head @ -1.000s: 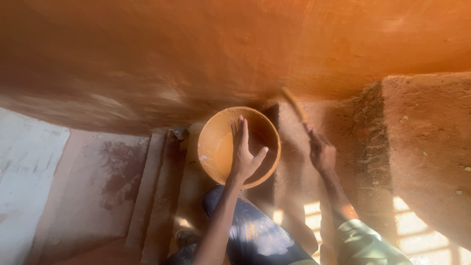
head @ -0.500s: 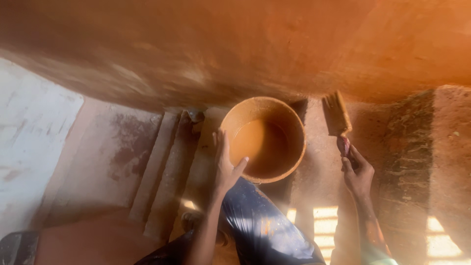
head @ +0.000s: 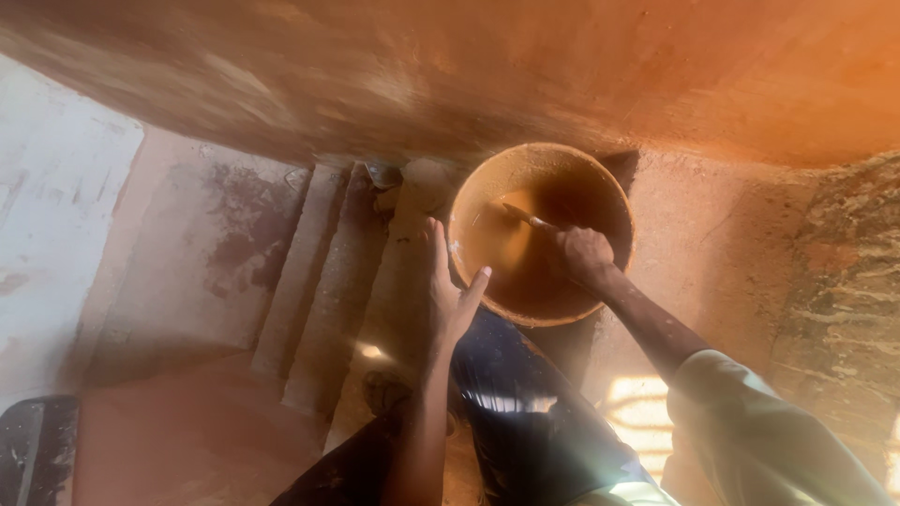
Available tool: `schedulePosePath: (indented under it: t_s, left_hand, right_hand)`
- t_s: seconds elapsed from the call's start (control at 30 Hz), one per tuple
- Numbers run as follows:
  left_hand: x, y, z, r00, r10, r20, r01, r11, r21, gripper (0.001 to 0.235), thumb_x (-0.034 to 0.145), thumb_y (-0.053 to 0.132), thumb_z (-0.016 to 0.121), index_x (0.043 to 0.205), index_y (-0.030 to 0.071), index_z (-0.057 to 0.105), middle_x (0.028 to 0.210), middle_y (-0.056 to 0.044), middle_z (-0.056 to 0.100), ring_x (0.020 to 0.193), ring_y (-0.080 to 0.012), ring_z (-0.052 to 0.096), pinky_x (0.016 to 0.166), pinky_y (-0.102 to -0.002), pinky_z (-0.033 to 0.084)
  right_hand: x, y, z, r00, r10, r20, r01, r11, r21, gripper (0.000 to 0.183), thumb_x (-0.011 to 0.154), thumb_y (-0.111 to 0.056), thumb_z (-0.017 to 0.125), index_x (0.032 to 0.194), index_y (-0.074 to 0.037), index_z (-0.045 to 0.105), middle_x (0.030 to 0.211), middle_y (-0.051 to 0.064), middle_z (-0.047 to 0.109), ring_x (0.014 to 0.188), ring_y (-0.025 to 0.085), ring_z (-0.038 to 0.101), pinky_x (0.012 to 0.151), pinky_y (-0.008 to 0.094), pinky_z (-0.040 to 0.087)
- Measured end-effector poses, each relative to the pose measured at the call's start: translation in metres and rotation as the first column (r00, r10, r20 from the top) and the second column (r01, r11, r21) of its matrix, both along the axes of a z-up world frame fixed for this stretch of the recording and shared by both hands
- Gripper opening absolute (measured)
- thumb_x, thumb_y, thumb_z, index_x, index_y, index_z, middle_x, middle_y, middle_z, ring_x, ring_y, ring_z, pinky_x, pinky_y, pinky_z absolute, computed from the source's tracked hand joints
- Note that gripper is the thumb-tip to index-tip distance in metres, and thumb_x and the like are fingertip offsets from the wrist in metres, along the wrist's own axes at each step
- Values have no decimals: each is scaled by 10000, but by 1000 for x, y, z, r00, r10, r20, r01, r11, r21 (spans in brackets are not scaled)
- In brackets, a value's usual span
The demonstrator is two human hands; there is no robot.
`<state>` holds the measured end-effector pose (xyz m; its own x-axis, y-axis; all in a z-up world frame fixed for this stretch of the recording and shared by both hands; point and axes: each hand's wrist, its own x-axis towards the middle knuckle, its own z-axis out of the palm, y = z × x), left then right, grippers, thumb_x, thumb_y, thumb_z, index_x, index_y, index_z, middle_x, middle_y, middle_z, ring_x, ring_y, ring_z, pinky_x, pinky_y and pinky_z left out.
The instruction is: The person paints a curved wall surface with a brownish liquid using a brush. They repeatedly dip the brush into a bucket and apply the liquid in vertical strokes, occasionally touching the wall with their left hand.
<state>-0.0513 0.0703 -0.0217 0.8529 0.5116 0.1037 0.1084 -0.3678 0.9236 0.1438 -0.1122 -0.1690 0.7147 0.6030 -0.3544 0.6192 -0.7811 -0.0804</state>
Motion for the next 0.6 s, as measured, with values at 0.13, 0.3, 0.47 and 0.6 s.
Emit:
schedulePosePath:
  t_s: [0.13, 0.3, 0.47, 0.6]
  left_hand:
    - [2, -9, 2, 999, 2, -51, -3, 1000, -24, 1019, 869, 169, 748, 1633, 83, 80, 1723, -190, 94, 1597, -351, 89, 1276, -461, 165]
    - [4, -13, 5, 994, -16, -112, 24, 997, 68, 1021, 855, 179, 761, 1626, 95, 97, 1706, -192, 152, 1590, -347, 112, 1269, -462, 191]
    - [8, -24, 5, 992, -53, -116, 57, 998, 33, 988, 880, 210, 737, 1628, 78, 105, 1712, -190, 161, 1581, -345, 185, 1264, -460, 227]
    - [15, -38, 5, 978, -119, -172, 138, 985, 103, 971, 884, 227, 749, 1614, 56, 131, 1698, -199, 165, 1581, -395, 84, 1239, -471, 225]
  right_hand:
    - [3, 17, -62, 984, -159, -77, 163, 985, 53, 523, 1099, -365, 417, 839, -74, 765, 787, 163, 749, 724, 286, 754, 677, 410, 605]
    - [-3, 1, -33, 999, 31, -15, -31, 999, -44, 279, 995, -223, 512, 952, -77, 746, 908, 168, 760, 794, 297, 744, 692, 419, 608]
    - [-37, -58, 45, 988, -33, 149, 15, 992, 121, 733, 920, -8, 548, 1603, -114, 303, 1199, 270, 623, 649, 308, 726, 464, 394, 600]
    - [-78, -101, 83, 949, -177, 261, 16, 853, 521, 684, 920, -47, 565, 1566, -84, 344, 997, 197, 669, 699, 358, 684, 504, 432, 556]
